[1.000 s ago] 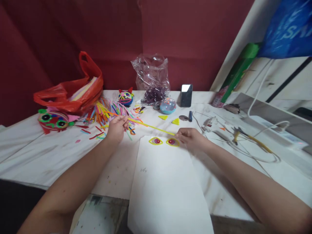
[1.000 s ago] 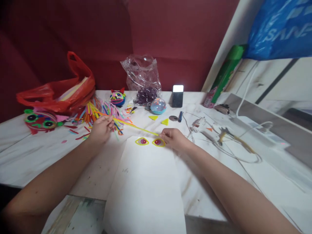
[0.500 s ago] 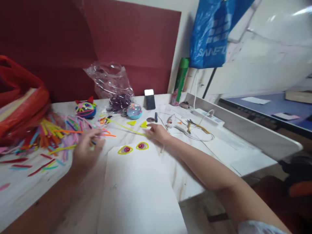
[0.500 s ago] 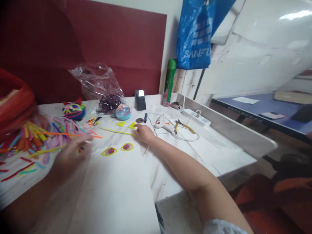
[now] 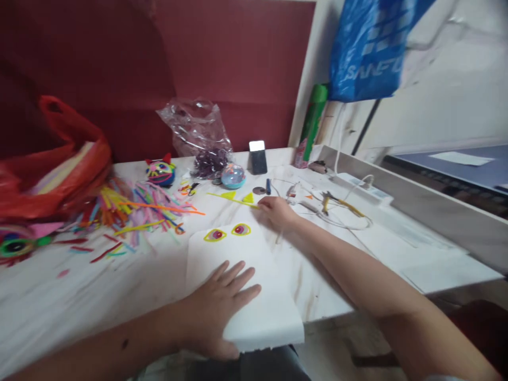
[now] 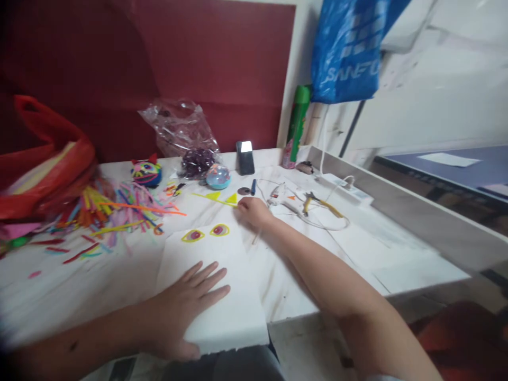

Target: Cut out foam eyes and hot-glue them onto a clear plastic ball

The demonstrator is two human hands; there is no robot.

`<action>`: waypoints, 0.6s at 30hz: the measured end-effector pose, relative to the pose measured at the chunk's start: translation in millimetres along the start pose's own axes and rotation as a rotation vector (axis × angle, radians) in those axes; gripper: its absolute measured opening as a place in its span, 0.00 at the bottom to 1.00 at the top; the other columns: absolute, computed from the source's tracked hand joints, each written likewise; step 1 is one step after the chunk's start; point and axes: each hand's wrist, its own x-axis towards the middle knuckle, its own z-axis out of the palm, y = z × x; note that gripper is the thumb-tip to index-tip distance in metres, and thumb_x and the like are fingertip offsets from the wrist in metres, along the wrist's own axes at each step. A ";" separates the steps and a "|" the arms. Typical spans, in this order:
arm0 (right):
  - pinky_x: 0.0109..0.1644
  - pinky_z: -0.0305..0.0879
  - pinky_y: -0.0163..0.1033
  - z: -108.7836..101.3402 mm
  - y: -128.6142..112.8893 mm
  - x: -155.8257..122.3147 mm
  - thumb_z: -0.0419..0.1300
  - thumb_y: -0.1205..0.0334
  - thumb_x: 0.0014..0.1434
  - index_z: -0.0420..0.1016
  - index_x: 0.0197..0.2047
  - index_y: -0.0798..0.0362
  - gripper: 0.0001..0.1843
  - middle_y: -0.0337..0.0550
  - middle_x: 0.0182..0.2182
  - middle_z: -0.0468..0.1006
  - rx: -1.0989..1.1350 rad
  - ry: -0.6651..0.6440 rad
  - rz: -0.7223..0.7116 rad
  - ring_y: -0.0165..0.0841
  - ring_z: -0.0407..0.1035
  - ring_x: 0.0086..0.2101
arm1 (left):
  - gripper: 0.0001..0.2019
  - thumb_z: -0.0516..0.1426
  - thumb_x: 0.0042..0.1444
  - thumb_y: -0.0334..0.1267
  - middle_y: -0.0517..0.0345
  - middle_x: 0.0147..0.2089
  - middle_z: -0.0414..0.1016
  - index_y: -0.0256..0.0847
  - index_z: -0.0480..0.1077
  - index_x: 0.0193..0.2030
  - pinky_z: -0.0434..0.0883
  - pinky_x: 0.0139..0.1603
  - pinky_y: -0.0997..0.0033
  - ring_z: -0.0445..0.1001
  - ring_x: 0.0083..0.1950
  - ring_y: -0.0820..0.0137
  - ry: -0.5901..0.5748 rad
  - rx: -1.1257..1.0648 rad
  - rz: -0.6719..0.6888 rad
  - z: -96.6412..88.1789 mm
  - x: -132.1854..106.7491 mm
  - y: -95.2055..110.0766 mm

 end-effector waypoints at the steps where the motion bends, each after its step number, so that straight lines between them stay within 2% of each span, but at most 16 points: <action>1: 0.40 0.64 0.36 -0.6 0.5 -0.2 0.50 0.66 0.63 0.77 0.45 0.60 0.15 0.52 0.40 0.81 0.005 -0.009 -0.004 0.37 0.74 0.38 | 0.55 0.64 0.37 0.51 0.48 0.74 0.34 0.51 0.43 0.71 0.38 0.70 0.39 0.34 0.73 0.46 0.005 0.008 0.018 0.2 -1.0 1.5; 5: 0.40 0.63 0.33 -0.6 -5.2 -4.9 0.51 0.67 0.62 0.77 0.44 0.57 0.15 0.46 0.39 0.82 0.010 -0.104 -0.084 0.33 0.74 0.36 | 0.50 0.62 0.43 0.51 0.43 0.74 0.36 0.45 0.44 0.71 0.36 0.69 0.38 0.34 0.74 0.47 0.001 0.044 0.066 2.8 -6.4 7.2; 8: 0.39 0.62 0.33 3.9 -11.7 -9.1 0.55 0.65 0.60 0.78 0.43 0.55 0.12 0.47 0.39 0.81 -0.029 -0.186 -0.147 0.33 0.73 0.35 | 0.49 0.62 0.44 0.56 0.41 0.74 0.40 0.44 0.48 0.70 0.37 0.69 0.38 0.37 0.73 0.46 0.004 0.000 0.097 -4.0 -9.5 9.1; 10: 0.38 0.61 0.34 8.6 -13.8 -9.8 0.60 0.63 0.56 0.79 0.40 0.56 0.10 0.49 0.37 0.80 -0.068 -0.225 -0.173 0.35 0.72 0.35 | 0.47 0.62 0.44 0.59 0.42 0.72 0.48 0.44 0.52 0.69 0.42 0.69 0.42 0.44 0.73 0.47 0.003 -0.089 0.112 -15.4 -8.1 3.9; 12: 0.38 0.61 0.35 13.4 -14.4 -9.2 0.62 0.63 0.54 0.78 0.36 0.56 0.07 0.51 0.36 0.79 -0.101 -0.245 -0.187 0.37 0.71 0.37 | 0.39 0.62 0.47 0.55 0.45 0.68 0.60 0.46 0.59 0.66 0.52 0.68 0.53 0.58 0.69 0.53 0.039 -0.201 0.083 -29.5 -1.2 -10.0; 13: 0.39 0.61 0.35 15.3 -14.5 -8.8 0.62 0.64 0.54 0.77 0.35 0.56 0.06 0.51 0.36 0.78 -0.113 -0.248 -0.189 0.38 0.70 0.38 | 0.33 0.60 0.51 0.52 0.46 0.65 0.65 0.45 0.63 0.63 0.56 0.66 0.58 0.63 0.65 0.56 0.124 -0.244 0.021 -36.4 4.5 -20.0; 15: 0.41 0.61 0.35 17.9 -15.1 -8.7 0.60 0.66 0.56 0.76 0.34 0.56 0.04 0.51 0.37 0.77 -0.126 -0.248 -0.183 0.38 0.69 0.39 | 0.22 0.58 0.54 0.45 0.43 0.58 0.73 0.40 0.71 0.55 0.58 0.64 0.58 0.67 0.62 0.55 0.377 -0.249 -0.130 -47.6 19.6 -43.4; 17: 0.42 0.61 0.35 18.7 -16.5 -9.4 0.57 0.68 0.57 0.75 0.34 0.56 0.05 0.51 0.37 0.77 -0.132 -0.249 -0.176 0.37 0.69 0.40 | 0.20 0.59 0.51 0.40 0.45 0.56 0.74 0.42 0.73 0.52 0.60 0.63 0.58 0.68 0.60 0.55 0.552 -0.271 -0.279 -54.7 36.2 -65.9; 18: 0.43 0.61 0.35 18.5 -17.4 -10.0 0.56 0.69 0.58 0.75 0.34 0.56 0.06 0.51 0.37 0.77 -0.134 -0.250 -0.172 0.37 0.69 0.40 | 0.21 0.60 0.49 0.40 0.46 0.56 0.74 0.42 0.72 0.52 0.61 0.62 0.59 0.69 0.59 0.55 0.573 -0.310 -0.320 -57.2 43.5 -74.7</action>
